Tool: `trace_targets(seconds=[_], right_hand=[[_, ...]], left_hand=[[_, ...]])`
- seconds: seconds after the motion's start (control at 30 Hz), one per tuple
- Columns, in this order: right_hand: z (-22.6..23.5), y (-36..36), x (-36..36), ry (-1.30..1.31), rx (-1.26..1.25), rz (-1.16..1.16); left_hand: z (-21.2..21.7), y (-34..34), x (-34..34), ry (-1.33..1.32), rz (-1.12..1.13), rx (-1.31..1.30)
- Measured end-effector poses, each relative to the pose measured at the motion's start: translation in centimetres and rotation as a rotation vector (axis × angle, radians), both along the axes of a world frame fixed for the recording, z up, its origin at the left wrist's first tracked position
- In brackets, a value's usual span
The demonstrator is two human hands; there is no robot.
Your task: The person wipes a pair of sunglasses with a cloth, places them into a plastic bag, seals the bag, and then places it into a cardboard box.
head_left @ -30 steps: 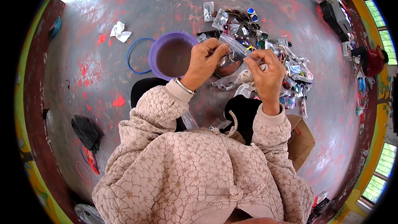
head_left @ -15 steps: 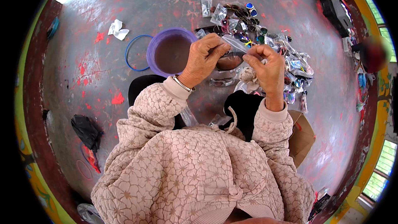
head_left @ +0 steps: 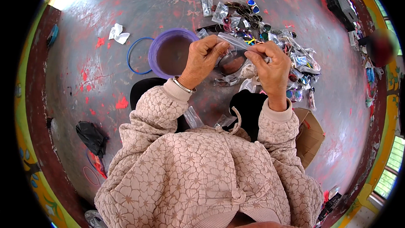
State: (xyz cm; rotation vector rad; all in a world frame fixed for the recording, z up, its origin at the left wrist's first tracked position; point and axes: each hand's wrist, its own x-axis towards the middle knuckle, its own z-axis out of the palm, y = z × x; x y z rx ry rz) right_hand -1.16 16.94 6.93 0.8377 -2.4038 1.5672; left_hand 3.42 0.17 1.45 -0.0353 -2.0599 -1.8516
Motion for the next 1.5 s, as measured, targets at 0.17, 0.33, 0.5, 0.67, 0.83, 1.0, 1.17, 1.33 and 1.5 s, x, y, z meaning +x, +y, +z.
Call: trace_targets(seconds=[0.17,0.33,0.5,0.67,0.83,1.0,1.17,1.33,1.5], right_hand=[[-0.4,0.0,-0.2,0.088,0.014,0.007],[-0.5,0.0,-0.3,0.141,0.025,0.015],[-0.3,0.0,-0.3,0.171,0.046,0.026],[-0.3,0.0,-0.3,0.214,0.074,0.012],[-0.4,-0.1,-0.3,0.276,0.098,-0.006],[-0.6,-0.1,-0.3,0.326,0.097,-0.011],[-0.5,0.0,-0.2,0.278,0.072,0.015],[-0.2,-0.1,-0.1,0.237,0.102,0.026],[-0.1,-0.1,-0.1,0.234,0.121,0.032]], left_hand=[[-0.2,0.0,0.0,0.011,0.007,-0.008],[-0.1,0.0,0.0,-0.008,0.009,0.003],[-0.3,0.2,-0.1,0.01,0.04,-0.011],[0.0,0.2,-0.1,0.015,0.007,0.011],[0.3,0.2,0.1,-0.009,-0.001,0.008],[0.2,0.3,0.2,0.008,-0.029,0.061],[0.2,0.1,0.2,-0.077,-0.1,0.137],[1.0,0.3,0.4,-0.053,-0.089,0.209],[1.1,0.0,0.4,-0.063,-0.102,0.178]])
